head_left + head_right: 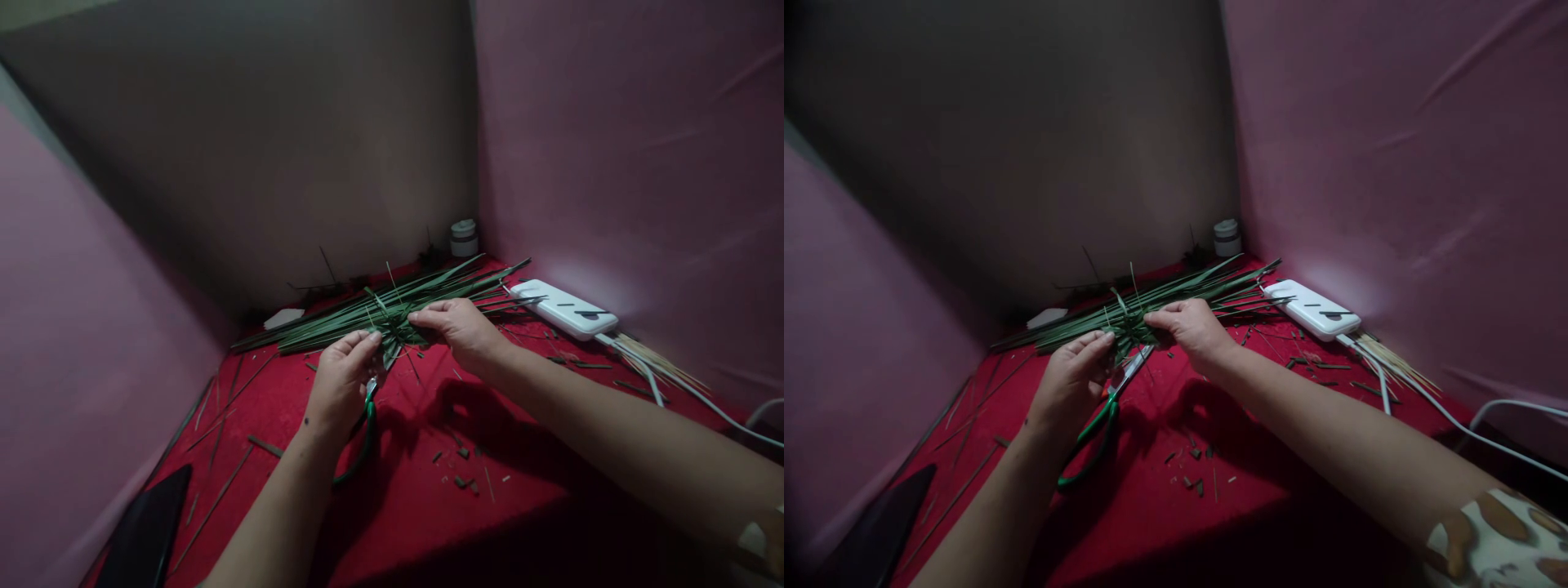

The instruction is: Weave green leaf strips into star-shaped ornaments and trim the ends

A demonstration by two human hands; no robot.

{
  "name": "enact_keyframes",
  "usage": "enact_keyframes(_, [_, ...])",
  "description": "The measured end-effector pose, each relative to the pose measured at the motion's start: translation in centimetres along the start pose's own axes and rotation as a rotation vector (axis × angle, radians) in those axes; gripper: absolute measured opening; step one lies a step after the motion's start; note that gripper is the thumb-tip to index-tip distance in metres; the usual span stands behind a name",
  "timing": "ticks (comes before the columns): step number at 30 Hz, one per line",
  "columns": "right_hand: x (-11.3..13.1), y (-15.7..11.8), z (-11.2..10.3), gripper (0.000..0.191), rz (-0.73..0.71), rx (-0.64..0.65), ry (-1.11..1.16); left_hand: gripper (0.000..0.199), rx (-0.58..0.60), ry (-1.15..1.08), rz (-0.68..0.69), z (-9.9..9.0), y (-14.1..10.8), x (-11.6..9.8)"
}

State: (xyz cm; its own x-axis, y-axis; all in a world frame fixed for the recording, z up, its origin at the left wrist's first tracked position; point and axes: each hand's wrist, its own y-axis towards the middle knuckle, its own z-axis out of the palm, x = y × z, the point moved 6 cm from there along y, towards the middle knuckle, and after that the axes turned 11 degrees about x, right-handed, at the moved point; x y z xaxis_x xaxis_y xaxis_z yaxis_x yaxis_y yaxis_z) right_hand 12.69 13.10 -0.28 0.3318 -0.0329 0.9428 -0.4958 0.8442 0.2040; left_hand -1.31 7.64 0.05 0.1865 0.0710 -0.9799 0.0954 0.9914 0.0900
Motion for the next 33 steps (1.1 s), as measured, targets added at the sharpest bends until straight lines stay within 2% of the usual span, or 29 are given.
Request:
enact_keyframes(5, [-0.4, -0.7, 0.3, 0.025, -0.043, -0.031, -0.039, 0.016, 0.067, -0.013, -0.020, 0.1, 0.1, 0.8])
enact_keyframes(18, [-1.7, -1.3, 0.2, 0.030, -0.067, -0.098, -0.135, 0.020, -0.028, 0.114, 0.001, -0.3, 0.3, 1.8])
enact_keyframes(21, [-1.8, -1.3, 0.4, 0.027, -0.046, -0.066, -0.075, 0.017, -0.021, 0.121, 0.012, -0.4, 0.3, 1.7])
enact_keyframes(25, [-1.8, -1.4, 1.1, 0.019, -0.038, 0.041, -0.007, 0.015, 0.014, 0.117, 0.026, -0.3, 0.3, 1.5])
enact_keyframes(30, [-2.2, -1.2, 0.9, 0.017, -0.043, 0.057, 0.062, 0.018, 0.048, 0.183, 0.030, 0.3, -0.1, 1.5])
enact_keyframes(33, [-2.2, -1.0, 0.9, 0.012, -0.046, 0.110, 0.160, 0.018, 0.071, 0.184, 0.075, 0.7, -0.4, 0.8])
